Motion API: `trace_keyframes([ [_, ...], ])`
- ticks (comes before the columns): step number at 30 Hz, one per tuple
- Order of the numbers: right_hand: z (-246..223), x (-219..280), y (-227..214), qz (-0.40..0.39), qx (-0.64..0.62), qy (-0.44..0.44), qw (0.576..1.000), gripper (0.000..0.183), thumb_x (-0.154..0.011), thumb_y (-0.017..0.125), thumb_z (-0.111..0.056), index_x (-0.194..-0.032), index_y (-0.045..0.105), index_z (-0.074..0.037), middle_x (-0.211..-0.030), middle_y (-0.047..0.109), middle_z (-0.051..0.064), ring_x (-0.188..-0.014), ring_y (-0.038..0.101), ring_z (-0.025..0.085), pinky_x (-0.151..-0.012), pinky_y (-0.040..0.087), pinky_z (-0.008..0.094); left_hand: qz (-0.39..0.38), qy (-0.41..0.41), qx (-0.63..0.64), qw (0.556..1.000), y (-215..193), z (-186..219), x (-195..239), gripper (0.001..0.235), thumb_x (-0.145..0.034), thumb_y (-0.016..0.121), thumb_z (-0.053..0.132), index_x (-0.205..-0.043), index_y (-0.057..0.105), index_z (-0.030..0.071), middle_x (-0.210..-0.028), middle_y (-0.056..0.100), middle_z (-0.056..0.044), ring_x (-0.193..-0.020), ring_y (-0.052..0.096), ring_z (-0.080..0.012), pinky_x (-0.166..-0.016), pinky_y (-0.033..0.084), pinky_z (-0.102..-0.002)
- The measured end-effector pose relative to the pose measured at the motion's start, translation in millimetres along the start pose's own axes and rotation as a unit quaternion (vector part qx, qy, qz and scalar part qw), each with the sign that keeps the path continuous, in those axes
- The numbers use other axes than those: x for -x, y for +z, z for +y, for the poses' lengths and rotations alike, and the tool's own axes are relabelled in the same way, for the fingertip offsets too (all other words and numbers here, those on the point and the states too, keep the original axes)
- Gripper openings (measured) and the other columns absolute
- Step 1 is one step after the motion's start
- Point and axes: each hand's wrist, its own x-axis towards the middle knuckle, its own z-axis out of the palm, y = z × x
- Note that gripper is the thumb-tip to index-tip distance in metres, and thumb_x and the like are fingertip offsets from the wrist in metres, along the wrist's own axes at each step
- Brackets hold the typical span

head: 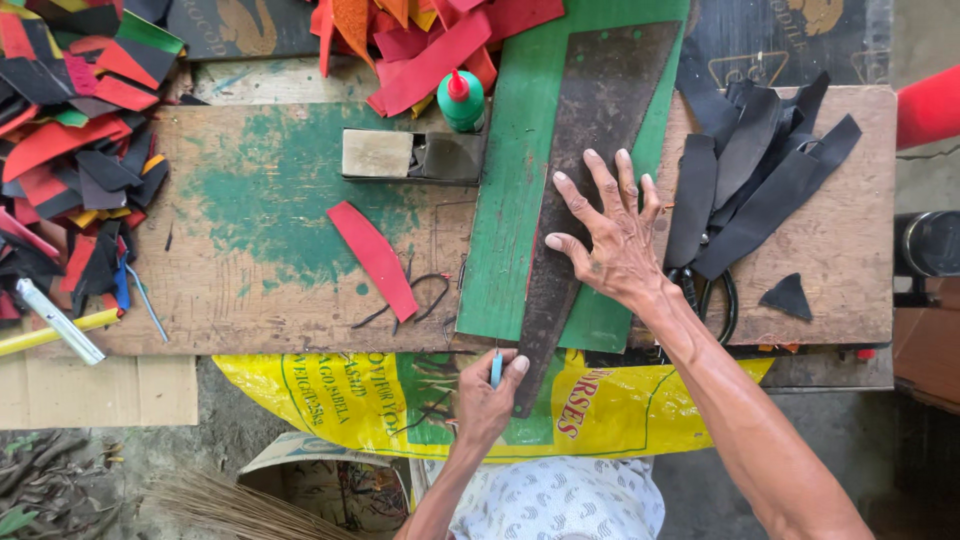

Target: The person uses a utility knife and a metal ruler to cut strips of red rubber material on a wooden workbench. They repeatedly measure, cut, and stack the resulting pieces into a pile of multicolored rubber strips.

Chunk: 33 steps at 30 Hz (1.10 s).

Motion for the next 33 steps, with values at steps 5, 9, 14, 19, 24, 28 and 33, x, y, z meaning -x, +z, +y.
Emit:
trace_keyframes([
  [5, -2, -1, -2, -0.007, -0.002, 0.008, 1.0, 0.072, -0.093, 0.069, -0.052, -0.158, 0.046, -0.028, -0.17, 0.023, 0.013, -0.157, 0.008, 0.045, -0.121, 0.006, 0.065, -0.002, 0.018, -0.023, 1.0, 1, 7, -4, 0.025, -0.091, 0.077, 0.024, -0.097, 0.076, -0.001, -0.069, 0.06, 0.007, -0.063, 0.049, -0.0026, -0.054, 0.041, -0.023],
  [9, -2, -1, -1, -0.016, -0.007, 0.016, 1.0, 0.072, -0.094, 0.069, -0.052, -0.158, 0.045, -0.028, -0.171, 0.021, 0.013, -0.158, 0.006, 0.045, -0.122, 0.004, 0.066, -0.024, 0.004, -0.019, 1.0, -2, 10, -4, 0.025, -0.092, 0.075, 0.024, -0.098, 0.076, 0.0, -0.069, 0.06, 0.007, -0.063, 0.048, -0.0025, -0.055, 0.041, -0.023],
  [14, -4, -2, -5, -0.045, 0.014, 0.026, 0.999, 0.077, -0.093, 0.071, -0.053, -0.161, 0.041, -0.032, -0.174, 0.017, 0.013, -0.158, 0.0, 0.047, -0.12, 0.0, 0.071, -0.039, 0.012, -0.011, 0.999, -5, 13, -5, 0.027, -0.093, 0.075, 0.026, -0.099, 0.076, 0.0, -0.07, 0.061, 0.008, -0.065, 0.048, -0.0017, -0.057, 0.041, -0.022],
  [19, -1, -3, -15, -0.09, -0.019, 0.021, 0.996, 0.103, -0.074, 0.077, -0.067, -0.161, 0.033, -0.032, -0.171, 0.011, 0.015, -0.155, -0.003, 0.051, -0.117, 0.0, 0.073, -0.048, 0.01, -0.011, 0.999, -5, 11, -6, 0.028, -0.094, 0.074, 0.027, -0.098, 0.076, -0.001, -0.069, 0.056, 0.008, -0.064, 0.045, -0.0021, -0.056, 0.038, -0.023],
  [24, -2, -4, -16, -0.093, -0.014, 0.017, 0.995, 0.108, -0.071, 0.077, -0.07, -0.161, 0.033, -0.032, -0.171, 0.011, 0.015, -0.154, -0.003, 0.051, -0.117, 0.0, 0.073, -0.048, 0.022, -0.019, 0.998, -7, 10, -7, 0.028, -0.094, 0.075, 0.027, -0.098, 0.075, -0.001, -0.068, 0.056, 0.008, -0.064, 0.045, -0.002, -0.055, 0.038, -0.023],
  [28, -3, -4, -17, -0.089, -0.006, 0.017, 0.996, 0.107, -0.072, 0.077, -0.069, -0.161, 0.032, -0.033, -0.171, 0.011, 0.015, -0.155, -0.001, 0.051, -0.118, 0.001, 0.072, -0.051, 0.015, -0.026, 0.998, -8, 10, -7, 0.029, -0.093, 0.075, 0.028, -0.099, 0.076, 0.0, -0.068, 0.057, 0.008, -0.063, 0.045, -0.0018, -0.055, 0.039, -0.023],
  [33, -7, -6, -18, -0.094, 0.02, 0.019, 0.995, 0.105, -0.073, 0.078, -0.067, -0.161, 0.033, -0.032, -0.17, 0.012, 0.016, -0.153, 0.002, 0.052, -0.117, 0.005, 0.072, -0.05, 0.015, -0.004, 0.999, -5, 20, -5, 0.031, -0.093, 0.074, 0.029, -0.099, 0.077, -0.001, -0.069, 0.057, 0.008, -0.064, 0.044, -0.0028, -0.056, 0.039, -0.024],
])
